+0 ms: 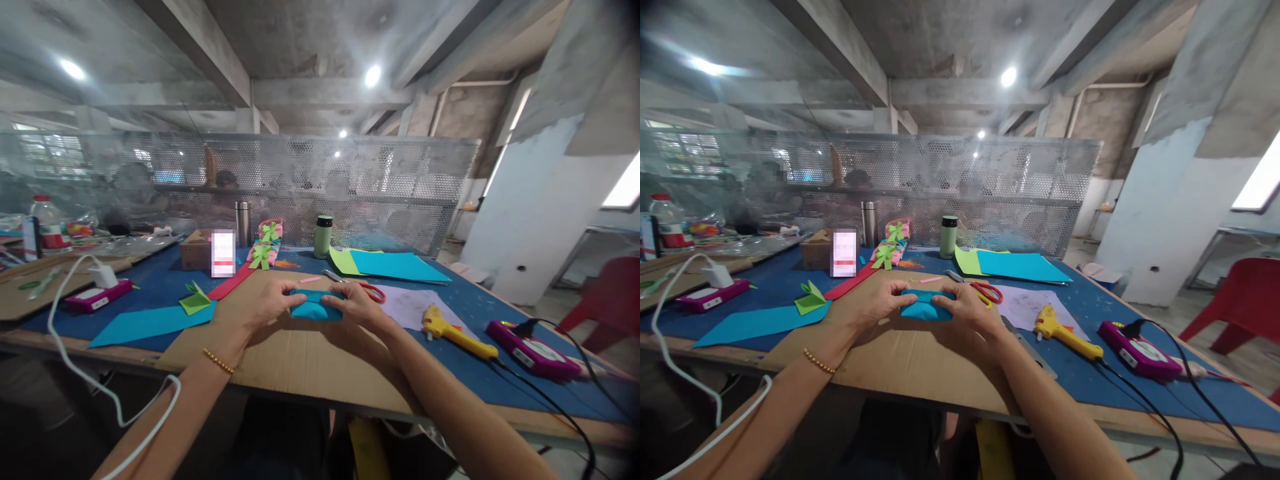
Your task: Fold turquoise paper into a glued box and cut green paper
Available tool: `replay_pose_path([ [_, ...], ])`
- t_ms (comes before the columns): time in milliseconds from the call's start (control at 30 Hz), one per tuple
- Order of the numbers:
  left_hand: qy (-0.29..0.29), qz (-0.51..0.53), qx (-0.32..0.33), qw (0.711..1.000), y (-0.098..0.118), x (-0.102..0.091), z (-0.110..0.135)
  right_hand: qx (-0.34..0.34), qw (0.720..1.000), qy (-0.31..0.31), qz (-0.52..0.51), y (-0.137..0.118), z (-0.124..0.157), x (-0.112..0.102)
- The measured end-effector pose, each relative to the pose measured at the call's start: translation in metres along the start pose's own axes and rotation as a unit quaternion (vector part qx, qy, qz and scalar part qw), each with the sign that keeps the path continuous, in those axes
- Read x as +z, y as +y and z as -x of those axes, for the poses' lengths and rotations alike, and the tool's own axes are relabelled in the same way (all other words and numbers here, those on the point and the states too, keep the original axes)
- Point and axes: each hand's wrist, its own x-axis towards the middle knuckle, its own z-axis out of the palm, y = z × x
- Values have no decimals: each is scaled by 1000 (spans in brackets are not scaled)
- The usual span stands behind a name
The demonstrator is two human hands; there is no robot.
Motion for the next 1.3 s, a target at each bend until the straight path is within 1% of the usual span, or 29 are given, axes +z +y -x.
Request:
replay_pose_path([
  [100, -10, 1, 9, 1000, -1, 0, -1, -10, 1000, -13, -17, 3, 0, 0],
  [200, -5, -19, 25, 1000, -3, 0, -3, -12, 1000, -12, -1, 3, -1, 0],
  [300, 0, -19, 4, 1000, -5, 1, -2, -18, 1000, -9, 6, 3, -1, 1],
  [433, -18, -6, -14, 1000, -5, 4, 1, -18, 1000, -22, 7, -2, -1, 2],
  [600, -34, -65, 11, 997, -10, 7, -2, 16, 996, -80, 32, -13, 1, 5],
  [767, -75, -105, 59, 990, -15, 5, -6, 8, 993, -94, 76, -17, 2, 4],
  [833, -70, -109, 67, 989, -14, 4, -6, 2, 993, -87, 84, -16, 3, 3],
  [900, -65, -86, 53, 993, -12, 3, -3, 5, 996, -71, 59, -11, 2, 2],
  [967, -62, -44, 37, 996, -10, 2, 0, 0, 999, -42, 27, -4, 0, 1],
  [1033, -62, -19, 30, 997, -8, 1, 2, -16, 1000, -13, 20, 3, -3, 0],
  [1100, -52, -31, 30, 998, -6, 0, 3, -29, 999, 5, 41, 7, -4, -1],
  [1167, -43, -68, 31, 996, -3, 0, 2, -29, 997, 6, 72, 5, -3, -1],
  [1300, -43, -124, 57, 990, 1, 3, -3, -26, 991, -12, 134, -9, 0, 3],
])
